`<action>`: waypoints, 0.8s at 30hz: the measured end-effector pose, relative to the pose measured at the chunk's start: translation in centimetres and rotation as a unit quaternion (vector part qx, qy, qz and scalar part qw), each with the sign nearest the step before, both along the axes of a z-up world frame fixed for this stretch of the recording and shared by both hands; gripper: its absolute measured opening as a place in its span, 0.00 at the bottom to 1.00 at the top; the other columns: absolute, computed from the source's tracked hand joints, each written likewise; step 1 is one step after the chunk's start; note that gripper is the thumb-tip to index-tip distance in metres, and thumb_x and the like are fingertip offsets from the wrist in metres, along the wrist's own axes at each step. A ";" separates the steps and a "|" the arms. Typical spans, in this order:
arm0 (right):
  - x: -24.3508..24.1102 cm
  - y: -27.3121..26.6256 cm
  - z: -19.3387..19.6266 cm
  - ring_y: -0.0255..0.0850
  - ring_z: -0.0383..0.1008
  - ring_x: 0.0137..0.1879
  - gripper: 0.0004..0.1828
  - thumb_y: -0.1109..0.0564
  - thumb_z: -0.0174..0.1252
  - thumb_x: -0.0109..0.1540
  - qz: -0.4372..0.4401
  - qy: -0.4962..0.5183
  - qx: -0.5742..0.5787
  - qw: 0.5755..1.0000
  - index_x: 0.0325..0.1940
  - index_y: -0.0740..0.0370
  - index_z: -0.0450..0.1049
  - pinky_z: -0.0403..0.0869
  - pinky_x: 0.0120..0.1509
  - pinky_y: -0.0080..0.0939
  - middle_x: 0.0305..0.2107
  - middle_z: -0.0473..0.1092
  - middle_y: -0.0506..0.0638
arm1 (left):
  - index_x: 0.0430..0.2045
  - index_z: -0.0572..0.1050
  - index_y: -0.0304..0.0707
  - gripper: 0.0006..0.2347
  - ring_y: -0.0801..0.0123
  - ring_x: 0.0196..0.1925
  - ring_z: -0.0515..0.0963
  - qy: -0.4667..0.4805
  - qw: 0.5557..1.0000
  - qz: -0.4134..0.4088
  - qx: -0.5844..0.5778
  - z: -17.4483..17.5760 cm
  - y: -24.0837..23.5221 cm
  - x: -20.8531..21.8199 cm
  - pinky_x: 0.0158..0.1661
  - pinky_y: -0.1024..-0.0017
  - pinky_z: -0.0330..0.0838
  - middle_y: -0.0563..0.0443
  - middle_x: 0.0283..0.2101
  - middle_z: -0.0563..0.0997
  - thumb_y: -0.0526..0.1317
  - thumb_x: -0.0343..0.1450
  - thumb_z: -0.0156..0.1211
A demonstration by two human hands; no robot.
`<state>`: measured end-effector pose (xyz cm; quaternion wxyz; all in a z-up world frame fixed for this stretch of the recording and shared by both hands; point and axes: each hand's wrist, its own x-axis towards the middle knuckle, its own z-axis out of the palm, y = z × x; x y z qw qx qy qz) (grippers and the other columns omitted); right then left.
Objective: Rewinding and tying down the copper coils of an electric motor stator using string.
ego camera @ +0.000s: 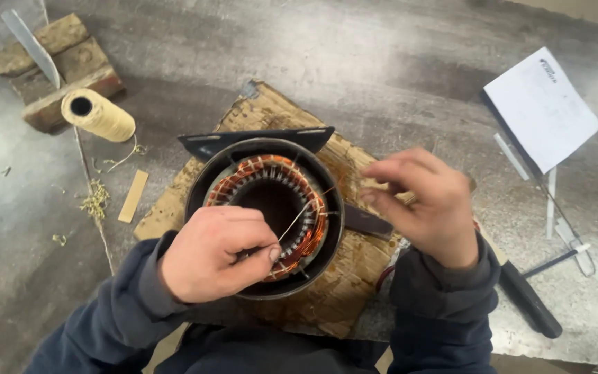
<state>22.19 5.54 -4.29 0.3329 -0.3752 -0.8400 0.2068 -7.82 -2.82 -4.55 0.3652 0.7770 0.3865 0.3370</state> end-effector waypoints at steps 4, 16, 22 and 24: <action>-3.0 -0.7 1.9 0.38 0.77 0.34 0.17 0.58 0.71 0.55 0.100 -0.038 -0.003 0.994 0.48 0.60 0.81 0.76 0.36 0.35 0.37 0.76 0.53 | 0.25 0.79 0.39 0.02 0.58 0.28 0.79 0.009 1.000 0.003 0.022 0.0 0.0 -0.1 0.30 0.65 0.71 0.51 0.25 0.78 0.36 0.66 0.65; -4.7 -3.8 2.7 0.48 0.78 0.39 0.12 0.58 0.71 0.55 0.096 -0.091 0.095 0.987 0.39 0.62 0.77 0.74 0.41 0.45 0.36 0.75 0.52 | 0.25 0.78 0.41 0.03 0.61 0.25 0.75 0.006 0.986 0.009 0.164 -0.1 -0.9 -0.6 0.29 0.65 0.67 0.55 0.24 0.75 0.35 0.64 0.68; -6.2 -3.0 2.7 0.46 0.79 0.40 0.12 0.65 0.67 0.59 0.118 -0.062 0.046 0.990 0.45 0.62 0.73 0.74 0.43 0.42 0.36 0.76 0.51 | 0.25 0.78 0.40 0.04 0.65 0.23 0.71 -0.001 0.965 0.001 0.261 -0.8 -1.2 -0.8 0.29 0.67 0.66 0.56 0.23 0.71 0.35 0.65 0.70; -6.9 -2.6 2.2 0.42 0.79 0.36 0.10 0.67 0.65 0.59 0.146 -0.042 -0.055 0.987 0.43 0.61 0.75 0.74 0.40 0.37 0.33 0.76 0.50 | 0.24 0.76 0.40 0.06 0.66 0.23 0.72 -0.001 0.967 0.001 0.253 -1.0 -1.2 -0.9 0.28 0.67 0.65 0.55 0.24 0.70 0.35 0.65 0.70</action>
